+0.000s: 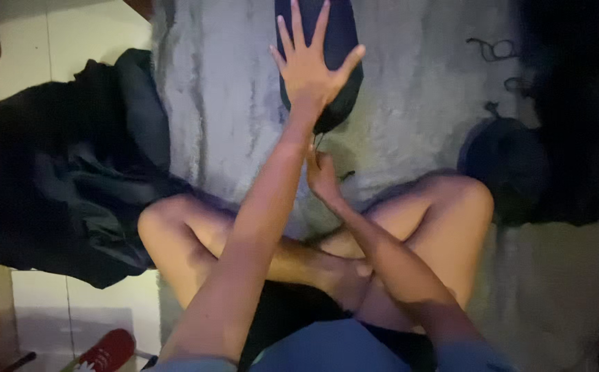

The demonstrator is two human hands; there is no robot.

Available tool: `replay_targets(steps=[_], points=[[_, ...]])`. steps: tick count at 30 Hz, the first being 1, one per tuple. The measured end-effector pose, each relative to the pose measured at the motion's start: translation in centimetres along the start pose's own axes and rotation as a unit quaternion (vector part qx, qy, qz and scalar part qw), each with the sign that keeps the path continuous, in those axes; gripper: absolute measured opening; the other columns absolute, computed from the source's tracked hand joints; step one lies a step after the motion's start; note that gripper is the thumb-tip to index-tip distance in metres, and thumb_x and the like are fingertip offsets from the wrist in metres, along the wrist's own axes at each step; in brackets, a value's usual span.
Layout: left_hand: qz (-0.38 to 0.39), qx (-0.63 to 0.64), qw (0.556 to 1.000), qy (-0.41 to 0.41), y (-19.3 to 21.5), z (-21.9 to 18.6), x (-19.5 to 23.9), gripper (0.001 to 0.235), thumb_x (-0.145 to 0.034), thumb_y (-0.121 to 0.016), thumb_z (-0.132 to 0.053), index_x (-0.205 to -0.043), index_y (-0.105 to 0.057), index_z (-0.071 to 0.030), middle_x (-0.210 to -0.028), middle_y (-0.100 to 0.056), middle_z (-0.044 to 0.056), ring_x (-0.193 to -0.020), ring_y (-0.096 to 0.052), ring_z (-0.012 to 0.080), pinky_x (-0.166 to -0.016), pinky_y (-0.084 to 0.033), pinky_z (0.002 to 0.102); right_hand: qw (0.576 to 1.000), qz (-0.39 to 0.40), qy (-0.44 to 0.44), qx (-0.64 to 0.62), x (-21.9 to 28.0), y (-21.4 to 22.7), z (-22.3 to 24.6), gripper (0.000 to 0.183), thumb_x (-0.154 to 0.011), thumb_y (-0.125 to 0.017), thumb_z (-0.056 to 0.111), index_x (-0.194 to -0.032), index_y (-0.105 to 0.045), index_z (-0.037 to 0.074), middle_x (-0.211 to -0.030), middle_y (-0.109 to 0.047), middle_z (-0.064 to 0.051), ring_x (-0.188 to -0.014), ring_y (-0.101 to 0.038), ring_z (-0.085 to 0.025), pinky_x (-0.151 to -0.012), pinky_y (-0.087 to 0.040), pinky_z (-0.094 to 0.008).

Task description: The person sits cross-legged on a rug and folds a dark piece of clothing into a compact bundle. They then place the folded item into a dark drawstring bag, pull the drawstrings to close the bag, and tie the strings into a knot. The person then picks up another dark garment and begins to fold it.

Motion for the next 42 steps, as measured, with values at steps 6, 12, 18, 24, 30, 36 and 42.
replay_targets(steps=[6,12,18,24,30,36,42], points=[[-0.132,-0.022,0.991,-0.013,-0.4,0.4,0.6,0.119,-0.093,-0.071,-0.110,-0.182,-0.017,-0.052,-0.196,-0.002,0.004,-0.183,-0.023,0.0429,-0.137,-0.047,0.061,0.996,0.025,-0.028,0.082,-1.7,0.0,-0.3,0.059,-0.114,-0.037,0.061,-0.075,-0.037,0.016,-0.068,-0.034,0.002,-0.064,-0.032,-0.013,-0.058,-0.020,-0.042],[-0.027,0.024,0.999,-0.024,-1.1,2.8,-1.2,0.126,-0.089,-0.070,-0.117,-0.182,-0.013,-0.053,-0.194,0.005,0.003,-0.181,-0.011,0.0468,-0.134,-0.038,0.071,1.000,0.019,0.023,-0.002,-2.3,-2.0,-3.1,0.038,-0.119,-0.039,0.035,-0.083,-0.031,0.025,-0.077,-0.033,0.008,-0.077,-0.035,-0.012,-0.068,-0.032,-0.045],[-0.100,0.323,0.928,0.154,6.4,9.5,9.2,0.045,-0.112,-0.067,-0.050,-0.108,-0.072,-0.006,-0.103,-0.071,0.024,-0.106,-0.070,0.0496,-0.092,-0.053,0.058,0.935,-0.103,-0.228,-0.252,-1.7,-1.0,-7.6,0.067,-0.118,-0.042,0.058,-0.078,-0.068,0.011,-0.059,-0.038,0.007,-0.048,-0.042,-0.007,-0.047,-0.035,-0.023],[0.204,0.405,0.870,0.196,-2.7,8.8,17.7,0.069,-0.097,-0.075,-0.075,-0.086,-0.087,-0.008,-0.075,-0.078,0.017,-0.086,-0.081,0.0424,-0.073,-0.058,0.048,0.970,-0.188,-0.143,-0.057,-0.1,2.2,-6.1,0.046,-0.121,-0.043,0.051,-0.095,-0.058,0.017,-0.082,-0.061,-0.003,-0.079,-0.063,-0.018,-0.081,-0.048,-0.041],[0.184,0.513,0.831,0.113,-5.3,5.7,14.6,0.049,-0.103,-0.076,-0.041,-0.062,-0.071,-0.013,-0.051,-0.060,0.002,-0.054,-0.056,0.0135,-0.053,-0.037,0.030,0.990,-0.135,-0.042,-0.003,-0.5,2.4,-3.6,0.042,-0.122,-0.045,0.028,-0.090,-0.062,0.008,-0.080,-0.064,-0.006,-0.081,-0.059,-0.017,-0.080,-0.047,-0.039],[0.247,0.519,0.813,0.090,-6.4,5.5,15.4,0.045,-0.107,-0.068,-0.033,-0.078,-0.078,0.001,-0.075,-0.079,0.015,-0.074,-0.070,0.0236,-0.072,-0.055,0.040,0.992,0.012,0.035,0.125,0.8,1.7,-1.2,0.032,-0.114,-0.046,0.004,-0.133,-0.070,-0.004,-0.111,-0.073,-0.029,-0.113,-0.071,-0.051,-0.091,-0.054,-0.059],[0.210,0.656,0.674,0.266,-17.8,8.7,16.2,0.031,-0.108,-0.070,-0.023,-0.090,-0.077,0.001,-0.080,-0.079,0.012,-0.073,-0.081,0.0226,-0.062,-0.067,0.035,0.980,0.028,0.050,0.189,0.5,1.9,2.0,0.025,-0.115,-0.043,0.011,-0.101,-0.061,-0.001,-0.075,-0.053,-0.011,-0.069,-0.051,-0.022,-0.064,-0.047,-0.044]])
Point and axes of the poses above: each hand's wrist, its own x-axis away from the middle knuckle, its own y-axis out of the back of the hand, z = x × y, the point moved 6 cm from there along -x, towards the middle knuckle
